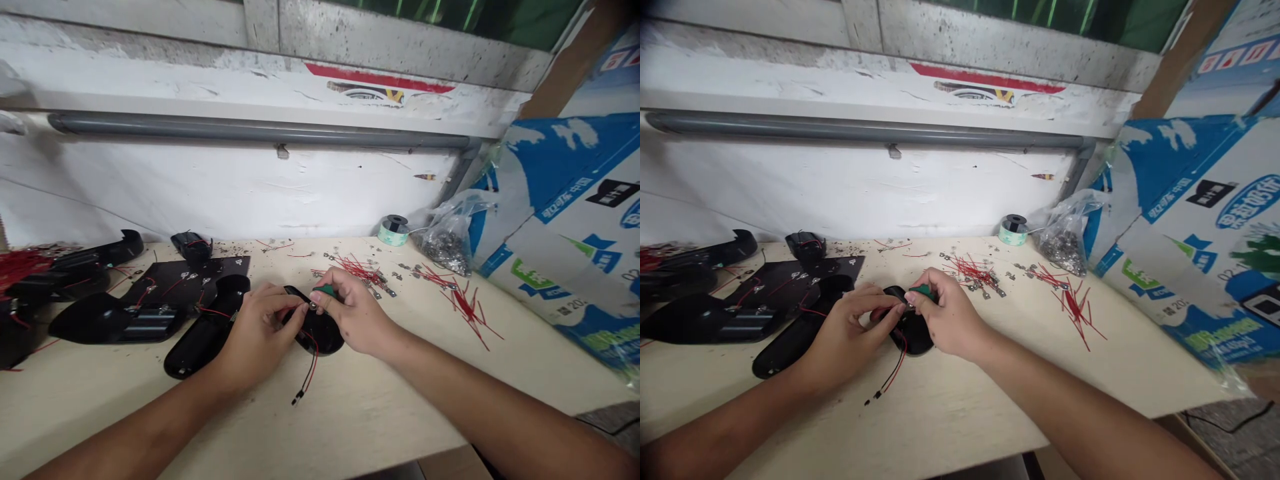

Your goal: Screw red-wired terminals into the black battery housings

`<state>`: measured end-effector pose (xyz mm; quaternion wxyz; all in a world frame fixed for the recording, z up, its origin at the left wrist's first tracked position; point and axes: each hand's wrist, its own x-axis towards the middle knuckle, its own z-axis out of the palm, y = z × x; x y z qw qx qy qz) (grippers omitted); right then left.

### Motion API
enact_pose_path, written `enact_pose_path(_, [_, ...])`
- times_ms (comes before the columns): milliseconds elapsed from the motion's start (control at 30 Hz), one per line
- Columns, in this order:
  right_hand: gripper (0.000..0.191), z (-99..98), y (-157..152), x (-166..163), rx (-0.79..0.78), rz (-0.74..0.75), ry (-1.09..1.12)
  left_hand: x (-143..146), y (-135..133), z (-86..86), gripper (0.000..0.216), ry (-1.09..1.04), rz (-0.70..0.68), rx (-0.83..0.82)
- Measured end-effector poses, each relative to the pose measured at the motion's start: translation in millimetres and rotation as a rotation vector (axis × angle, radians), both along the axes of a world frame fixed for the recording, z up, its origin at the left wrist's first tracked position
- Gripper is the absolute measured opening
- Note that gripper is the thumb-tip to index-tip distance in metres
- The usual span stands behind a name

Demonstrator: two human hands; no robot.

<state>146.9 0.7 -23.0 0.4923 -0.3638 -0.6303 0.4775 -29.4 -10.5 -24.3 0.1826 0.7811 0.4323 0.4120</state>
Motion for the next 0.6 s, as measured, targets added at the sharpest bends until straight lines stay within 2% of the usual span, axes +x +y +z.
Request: enact_pose_path(600, [0.016, -2.3, 2.4, -1.4, 0.032, -0.036, 0.059, -1.1, 1.6, -2.2, 0.021, -0.006, 0.029, 0.035])
